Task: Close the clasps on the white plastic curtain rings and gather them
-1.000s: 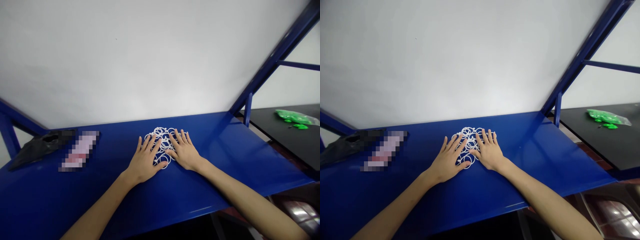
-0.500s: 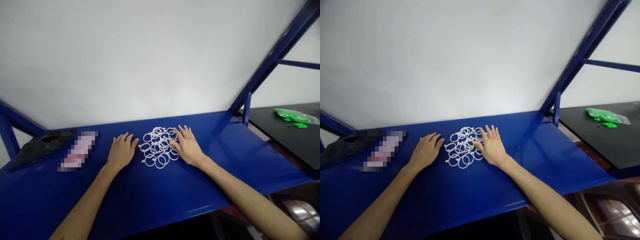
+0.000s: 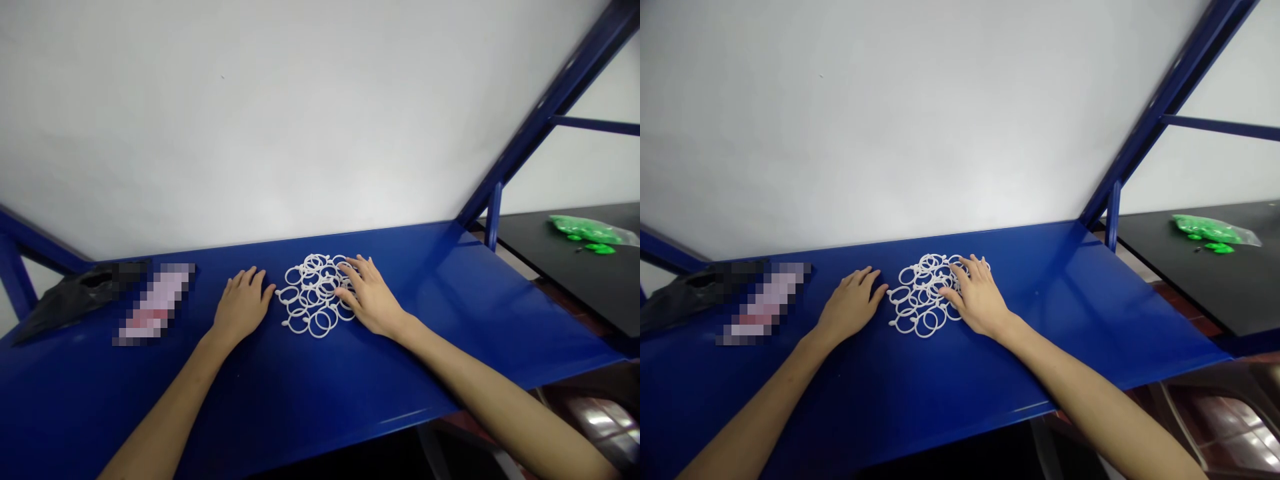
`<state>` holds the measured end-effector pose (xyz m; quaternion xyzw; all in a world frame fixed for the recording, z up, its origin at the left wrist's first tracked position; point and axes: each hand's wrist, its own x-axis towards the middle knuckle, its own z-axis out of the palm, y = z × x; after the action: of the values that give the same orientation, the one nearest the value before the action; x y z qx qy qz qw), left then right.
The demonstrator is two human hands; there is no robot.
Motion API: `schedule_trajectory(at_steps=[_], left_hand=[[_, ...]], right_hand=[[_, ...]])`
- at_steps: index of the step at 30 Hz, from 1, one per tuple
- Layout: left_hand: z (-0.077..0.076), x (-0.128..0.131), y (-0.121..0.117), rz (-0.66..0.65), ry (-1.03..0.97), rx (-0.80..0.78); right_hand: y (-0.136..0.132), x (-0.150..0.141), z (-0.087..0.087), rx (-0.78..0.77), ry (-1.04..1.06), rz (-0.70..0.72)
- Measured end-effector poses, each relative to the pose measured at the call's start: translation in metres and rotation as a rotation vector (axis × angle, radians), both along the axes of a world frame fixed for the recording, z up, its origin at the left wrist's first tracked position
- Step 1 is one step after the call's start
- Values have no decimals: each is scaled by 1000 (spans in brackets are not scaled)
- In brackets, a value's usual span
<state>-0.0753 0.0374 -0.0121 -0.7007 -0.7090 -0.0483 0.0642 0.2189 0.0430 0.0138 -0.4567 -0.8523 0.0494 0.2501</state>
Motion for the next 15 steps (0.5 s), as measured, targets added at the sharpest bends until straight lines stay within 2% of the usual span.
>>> schedule_trajectory(at_steps=[5, 10, 15], left_hand=[[0, 1, 0, 7, -5, -8], [-2, 0, 0, -3, 3, 8], [-3, 0, 0, -8, 6, 20]], right_hand=[[-8, 0, 11, -5, 65, 201], [-16, -2, 19, -26, -9, 449], [-17, -2, 18, -10, -77, 529]])
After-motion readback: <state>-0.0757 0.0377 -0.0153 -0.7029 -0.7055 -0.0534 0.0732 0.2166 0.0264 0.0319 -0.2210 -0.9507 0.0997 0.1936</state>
